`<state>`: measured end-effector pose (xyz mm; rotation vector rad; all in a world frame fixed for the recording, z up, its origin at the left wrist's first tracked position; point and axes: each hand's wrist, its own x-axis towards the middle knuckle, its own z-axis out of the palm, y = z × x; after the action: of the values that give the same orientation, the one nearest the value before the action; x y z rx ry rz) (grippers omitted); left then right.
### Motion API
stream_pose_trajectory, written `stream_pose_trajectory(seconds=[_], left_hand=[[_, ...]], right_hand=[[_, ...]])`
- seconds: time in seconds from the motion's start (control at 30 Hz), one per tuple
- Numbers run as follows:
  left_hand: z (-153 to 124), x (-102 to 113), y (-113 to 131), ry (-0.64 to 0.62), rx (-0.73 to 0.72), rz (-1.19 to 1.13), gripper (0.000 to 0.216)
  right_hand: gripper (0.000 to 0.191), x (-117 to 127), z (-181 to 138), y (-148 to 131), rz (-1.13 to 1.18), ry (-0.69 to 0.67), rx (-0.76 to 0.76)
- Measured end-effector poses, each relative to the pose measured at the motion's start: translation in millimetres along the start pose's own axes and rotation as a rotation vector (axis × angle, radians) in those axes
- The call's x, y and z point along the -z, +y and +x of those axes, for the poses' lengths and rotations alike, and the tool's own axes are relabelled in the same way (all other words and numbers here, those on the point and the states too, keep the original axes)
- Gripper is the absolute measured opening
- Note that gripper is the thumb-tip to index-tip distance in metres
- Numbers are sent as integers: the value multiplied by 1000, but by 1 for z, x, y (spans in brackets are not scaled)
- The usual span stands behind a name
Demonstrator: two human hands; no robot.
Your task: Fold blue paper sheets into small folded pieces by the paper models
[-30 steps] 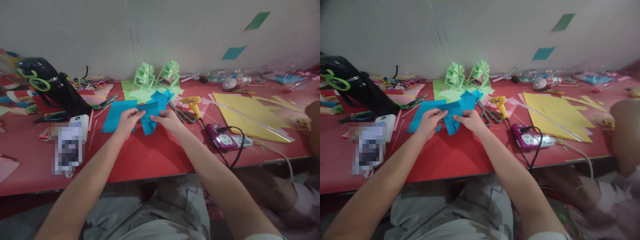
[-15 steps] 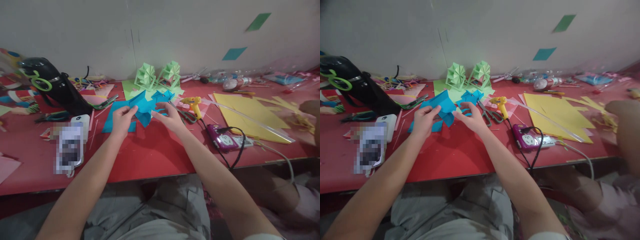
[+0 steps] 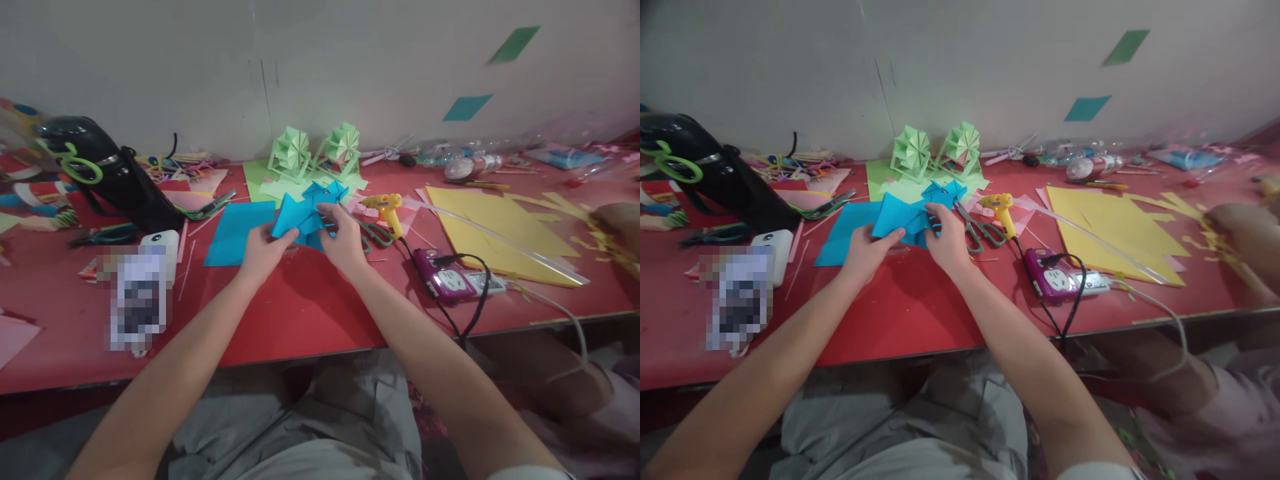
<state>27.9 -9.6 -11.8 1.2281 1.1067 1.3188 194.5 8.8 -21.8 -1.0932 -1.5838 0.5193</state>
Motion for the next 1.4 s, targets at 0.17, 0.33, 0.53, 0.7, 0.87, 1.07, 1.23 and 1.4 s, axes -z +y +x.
stream_pose_trajectory(seconds=[0.17, 0.33, 0.53, 0.7, 0.87, 1.07, 1.23, 1.4], left_hand=[[-3, 1, -1, -69, -168, 249, 30], [-7, 0, -3, -77, -300, 418, 30], [-5, 2, -4, -27, -352, 462, 32], [-2, 4, -3, 0, -339, 435, 33], [-3, 0, -1, -34, -186, 286, 32], [3, 10, 4, 58, -185, 374, 33], [9, 24, 5, 0, -247, 507, 28], [7, 23, 5, -79, -281, 496, 27]], right_hand=[[49, 2, 2, 5, 57, 55, 36], [44, 2, 2, 3, 91, 48, 41], [22, 0, 5, -3, 189, 41, -31], [10, -1, 4, -5, 233, 10, -37], [12, -1, 3, -6, 253, 38, -47], [35, 4, 10, -2, 439, -177, -132], [41, 11, 12, -4, 660, -284, -388], [40, 10, 9, -10, 567, -203, -424]])
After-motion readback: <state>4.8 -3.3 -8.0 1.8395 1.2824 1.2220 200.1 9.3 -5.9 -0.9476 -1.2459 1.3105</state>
